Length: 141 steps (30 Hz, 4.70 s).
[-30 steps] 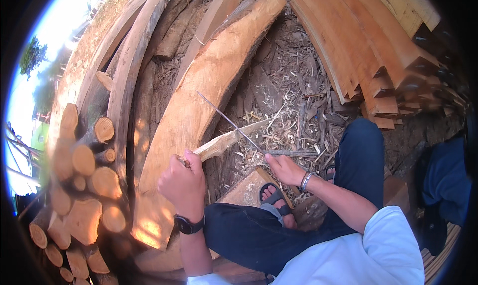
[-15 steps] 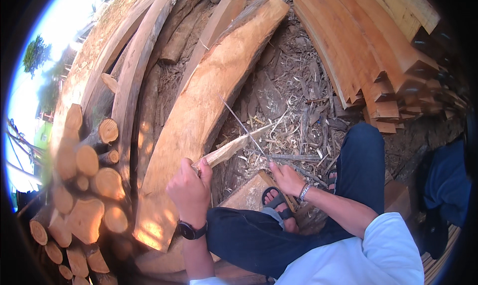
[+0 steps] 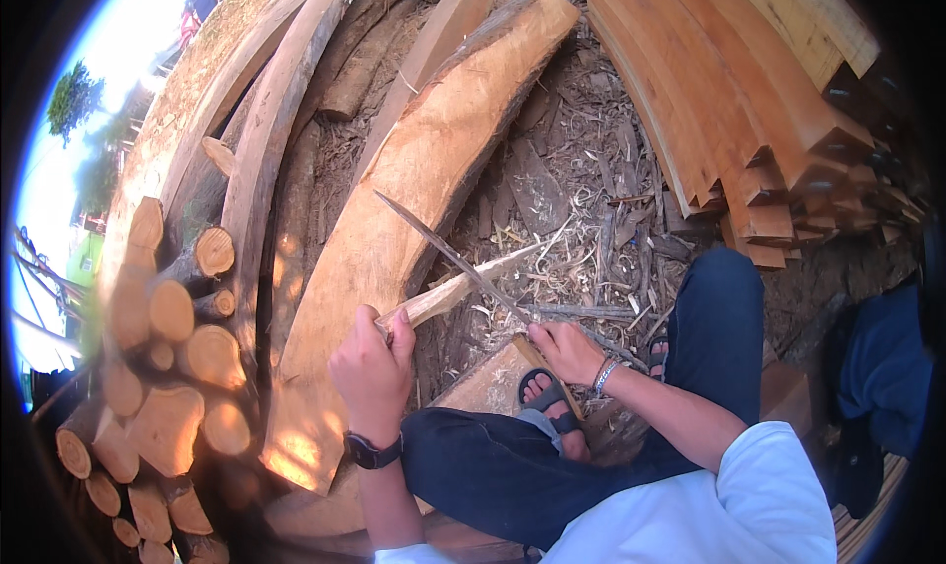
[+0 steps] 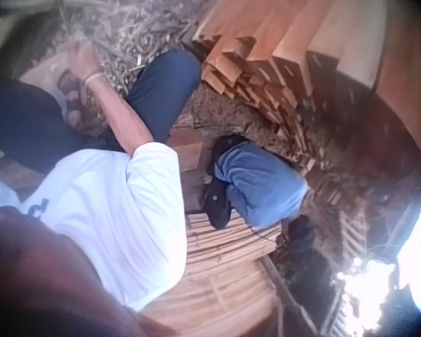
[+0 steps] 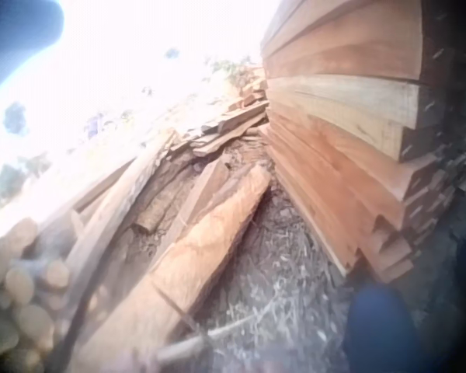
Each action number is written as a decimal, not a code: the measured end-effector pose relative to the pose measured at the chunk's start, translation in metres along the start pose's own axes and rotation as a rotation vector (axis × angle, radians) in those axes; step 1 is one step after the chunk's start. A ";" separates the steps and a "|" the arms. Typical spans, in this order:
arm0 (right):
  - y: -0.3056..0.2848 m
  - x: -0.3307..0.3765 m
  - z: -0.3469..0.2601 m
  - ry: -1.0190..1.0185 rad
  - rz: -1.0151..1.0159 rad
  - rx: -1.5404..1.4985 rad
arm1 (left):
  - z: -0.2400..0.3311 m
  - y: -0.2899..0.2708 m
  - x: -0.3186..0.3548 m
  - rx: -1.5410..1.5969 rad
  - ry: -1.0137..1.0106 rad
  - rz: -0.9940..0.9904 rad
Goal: The person whittles a long wooden stick with a large blade, shaving off thin strips of bark and wood to sharpen or smooth the surface.
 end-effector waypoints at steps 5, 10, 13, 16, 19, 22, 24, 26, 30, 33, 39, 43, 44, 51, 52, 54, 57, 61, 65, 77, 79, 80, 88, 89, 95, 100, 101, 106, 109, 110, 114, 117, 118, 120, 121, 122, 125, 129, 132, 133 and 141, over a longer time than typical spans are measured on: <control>0.003 0.003 0.030 0.288 -0.172 0.021 | -0.017 -0.001 0.009 0.189 -0.085 -0.080; -0.004 0.008 -0.034 0.020 -0.159 0.031 | -0.021 -0.003 0.016 0.246 -0.123 -0.078; 0.001 0.014 -0.046 -0.010 -0.187 0.058 | -0.021 -0.001 0.018 0.269 -0.123 -0.087; 0.008 0.009 -0.002 0.113 -0.161 0.038 | -0.015 -0.001 0.018 0.287 -0.122 -0.132; 0.011 0.013 0.005 0.169 -0.193 0.050 | -0.021 0.000 0.023 0.331 -0.099 -0.131; 0.008 0.017 -0.018 0.106 -0.228 0.037 | -0.029 0.003 0.028 0.381 -0.128 -0.167; 0.006 0.015 -0.023 0.072 -0.217 0.038 | -0.031 0.006 0.030 0.391 -0.139 -0.199; 0.004 0.011 -0.018 0.063 -0.192 0.049 | -0.032 0.008 0.032 0.399 -0.146 -0.215; 0.013 0.016 -0.011 0.192 -0.251 -0.010 | -0.028 0.004 0.031 0.398 -0.105 -0.185; 0.009 0.017 -0.028 0.075 -0.236 -0.012 | -0.024 0.003 0.030 0.399 -0.077 -0.173; 0.011 0.014 -0.019 0.093 -0.249 0.024 | -0.022 0.003 0.028 0.398 -0.053 -0.171; 0.012 0.019 -0.031 0.110 -0.238 -0.029 | -0.021 0.002 0.028 0.387 -0.050 -0.147; 0.011 0.018 -0.032 0.081 -0.216 -0.032 | -0.020 0.001 0.027 0.378 -0.039 -0.147; 0.013 0.015 0.002 0.176 -0.247 0.057 | -0.017 0.000 0.025 0.373 -0.029 -0.145; 0.014 0.016 -0.001 0.167 -0.250 0.044 | -0.018 0.001 0.025 0.367 -0.038 -0.145; 0.014 0.017 -0.013 0.105 -0.226 0.031 | -0.017 0.000 0.022 0.365 -0.013 -0.103; 0.016 0.014 -0.001 0.069 -0.174 0.063 | -0.019 0.001 0.023 0.353 0.006 -0.093; 0.024 0.014 0.024 0.240 -0.221 0.013 | -0.027 0.002 0.027 0.358 -0.042 -0.115; 0.025 0.012 0.006 0.085 -0.153 0.006 | -0.029 0.003 0.026 0.367 -0.034 -0.095; 0.023 0.006 0.023 0.126 -0.137 0.078 | -0.034 0.003 0.027 0.323 -0.048 -0.080; 0.028 0.008 0.040 0.240 -0.198 0.101 | -0.033 0.003 0.026 0.326 -0.050 -0.086; 0.031 0.009 0.042 0.297 -0.236 0.111 | -0.034 0.003 0.026 0.327 -0.062 -0.088; 0.032 0.007 0.046 0.198 -0.190 0.047 | -0.036 0.000 0.025 0.302 -0.021 -0.038; 0.034 0.008 0.036 0.183 -0.172 0.046 | -0.044 0.003 0.028 0.316 -0.060 -0.047; 0.031 0.008 0.035 0.188 -0.191 0.067 | -0.056 0.014 0.030 0.379 -0.169 -0.100; 0.032 0.009 0.027 0.203 -0.182 0.037 | -0.065 0.014 0.034 0.375 -0.197 -0.086; 0.031 0.009 0.027 0.173 -0.158 0.021 | -0.064 0.014 0.034 0.374 -0.196 -0.089; 0.035 0.006 0.049 0.234 -0.190 0.134 | -0.060 0.014 0.033 0.361 -0.192 -0.091; 0.034 0.007 0.030 0.171 -0.172 0.071 | -0.065 0.014 0.035 0.383 -0.219 -0.082; 0.036 0.011 0.026 0.135 -0.165 0.041 | -0.063 0.014 0.035 0.371 -0.206 -0.083; 0.031 0.007 0.051 0.283 -0.214 0.077 | -0.061 0.015 0.033 0.353 -0.180 -0.080; 0.034 0.008 0.037 0.228 -0.207 0.083 | -0.067 0.015 0.035 0.355 -0.186 -0.081; 0.034 0.010 0.034 0.219 -0.216 0.067 | -0.068 0.015 0.036 0.354 -0.189 -0.082; 0.036 0.011 0.038 0.166 -0.172 0.065 | -0.059 0.014 0.033 0.351 -0.184 -0.094; 0.035 0.011 0.044 0.170 -0.159 0.095 | -0.058 0.015 0.032 0.329 -0.173 -0.097; 0.030 0.006 0.047 0.168 -0.140 0.127 | -0.055 0.015 0.030 0.312 -0.160 -0.092; 0.030 0.008 0.047 0.241 -0.141 0.122 | -0.060 0.013 0.034 0.282 -0.150 -0.103; 0.028 0.008 0.030 0.125 -0.139 0.067 | -0.060 0.014 0.034 0.302 -0.151 -0.102; 0.028 0.004 0.045 0.161 -0.158 0.117 | -0.057 0.014 0.030 0.296 -0.162 -0.103; 0.031 0.003 0.056 0.217 -0.164 0.128 | -0.058 0.013 0.032 0.292 -0.152 -0.101; 0.023 0.001 0.043 0.113 -0.124 0.120 | -0.056 0.013 0.031 0.307 -0.154 -0.083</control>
Point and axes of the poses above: each hand's wrist, its own x-axis away from the middle knuckle, its own y-axis out of the palm, z = x × y, the point moved 9 cm from there along -x, towards the middle knuckle, and after that the axes turned 13 degrees about z, right-handed, at the moved point
